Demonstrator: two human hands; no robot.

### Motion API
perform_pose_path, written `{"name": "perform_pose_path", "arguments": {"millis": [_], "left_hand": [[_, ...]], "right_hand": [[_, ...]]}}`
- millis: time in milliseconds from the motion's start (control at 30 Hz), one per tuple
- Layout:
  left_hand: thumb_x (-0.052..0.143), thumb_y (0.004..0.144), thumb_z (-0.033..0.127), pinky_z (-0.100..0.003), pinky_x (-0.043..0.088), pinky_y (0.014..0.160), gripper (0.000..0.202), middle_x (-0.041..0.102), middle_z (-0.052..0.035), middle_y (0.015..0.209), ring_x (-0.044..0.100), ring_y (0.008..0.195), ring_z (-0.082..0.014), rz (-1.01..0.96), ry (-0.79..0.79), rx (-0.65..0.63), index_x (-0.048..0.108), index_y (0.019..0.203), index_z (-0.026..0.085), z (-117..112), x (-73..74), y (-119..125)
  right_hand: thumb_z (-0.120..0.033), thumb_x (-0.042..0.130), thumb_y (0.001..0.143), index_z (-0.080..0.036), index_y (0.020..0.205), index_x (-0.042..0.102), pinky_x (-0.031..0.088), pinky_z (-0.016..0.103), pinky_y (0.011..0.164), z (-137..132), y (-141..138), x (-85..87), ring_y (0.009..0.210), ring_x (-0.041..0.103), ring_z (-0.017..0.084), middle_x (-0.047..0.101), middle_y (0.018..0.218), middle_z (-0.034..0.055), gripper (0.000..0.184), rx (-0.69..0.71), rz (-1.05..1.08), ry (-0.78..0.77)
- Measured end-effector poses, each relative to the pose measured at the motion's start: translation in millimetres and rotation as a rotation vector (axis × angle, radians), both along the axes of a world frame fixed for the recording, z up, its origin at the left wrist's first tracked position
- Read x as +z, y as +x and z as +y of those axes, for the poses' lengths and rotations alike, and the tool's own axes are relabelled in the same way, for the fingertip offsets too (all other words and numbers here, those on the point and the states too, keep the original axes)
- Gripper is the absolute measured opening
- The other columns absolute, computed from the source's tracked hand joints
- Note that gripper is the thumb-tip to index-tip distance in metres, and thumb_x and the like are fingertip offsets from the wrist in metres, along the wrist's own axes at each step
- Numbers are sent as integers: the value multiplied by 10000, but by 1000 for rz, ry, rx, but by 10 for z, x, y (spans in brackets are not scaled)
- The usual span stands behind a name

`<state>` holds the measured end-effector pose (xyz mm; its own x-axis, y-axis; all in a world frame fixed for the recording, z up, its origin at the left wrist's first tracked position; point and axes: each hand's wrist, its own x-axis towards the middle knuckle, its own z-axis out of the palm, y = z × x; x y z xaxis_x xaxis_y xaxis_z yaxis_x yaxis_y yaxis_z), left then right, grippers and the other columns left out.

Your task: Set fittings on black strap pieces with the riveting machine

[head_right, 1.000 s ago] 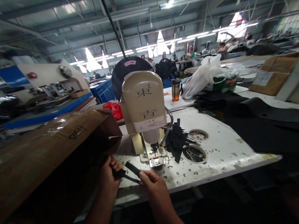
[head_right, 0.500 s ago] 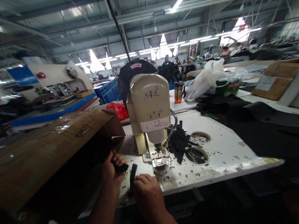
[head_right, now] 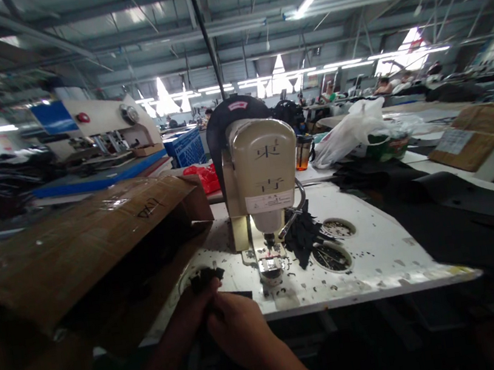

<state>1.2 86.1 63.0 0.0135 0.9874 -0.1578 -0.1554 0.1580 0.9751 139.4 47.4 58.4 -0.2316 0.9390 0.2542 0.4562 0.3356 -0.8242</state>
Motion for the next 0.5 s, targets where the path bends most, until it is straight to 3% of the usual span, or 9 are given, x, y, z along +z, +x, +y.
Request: {"name": "perform_pose_path", "arguments": {"millis": [133,200,300,400,500], "left_hand": [[884,649,611,-185,361,429,559,527,17,530,472,466,-80,-131,-32,39,653,748,111,-7,-65,-50],[919,575,600,-183,401,455,624,578,22,615,492,499,-74,-227,-27,106,666,881,119,-16,-54,-87],[984,504,454,-211,520,558,709,658,17,757,583,588,-92,-332,-14,217,654,1052,148,-56,-3,-131],[989,529,413,-219,537,576,707,663,27,770,638,631,-120,-377,-1,256,649,1101,175,-113,36,-150],[984,542,457,-210,490,530,639,636,46,735,610,587,-109,-357,1,240,635,1003,185,-165,28,-161]], "right_hand": [[-283,634,919,-216,916,744,387,297,692,-5,151,-43,789,641,192,714,904,38,129,-150,-160,67],[-280,685,902,-228,1061,761,418,334,811,12,254,-99,969,652,244,727,1065,62,184,-208,-250,133],[-239,752,858,-245,1124,745,382,401,940,35,331,-227,1161,599,301,712,1238,54,267,-131,-393,216],[-199,779,852,-266,1043,736,353,401,894,28,312,-384,1089,621,278,740,1166,1,207,-109,-427,261],[-139,767,864,-252,950,734,328,380,826,-7,289,-510,965,632,245,760,1007,-13,146,-135,-384,353]]}}
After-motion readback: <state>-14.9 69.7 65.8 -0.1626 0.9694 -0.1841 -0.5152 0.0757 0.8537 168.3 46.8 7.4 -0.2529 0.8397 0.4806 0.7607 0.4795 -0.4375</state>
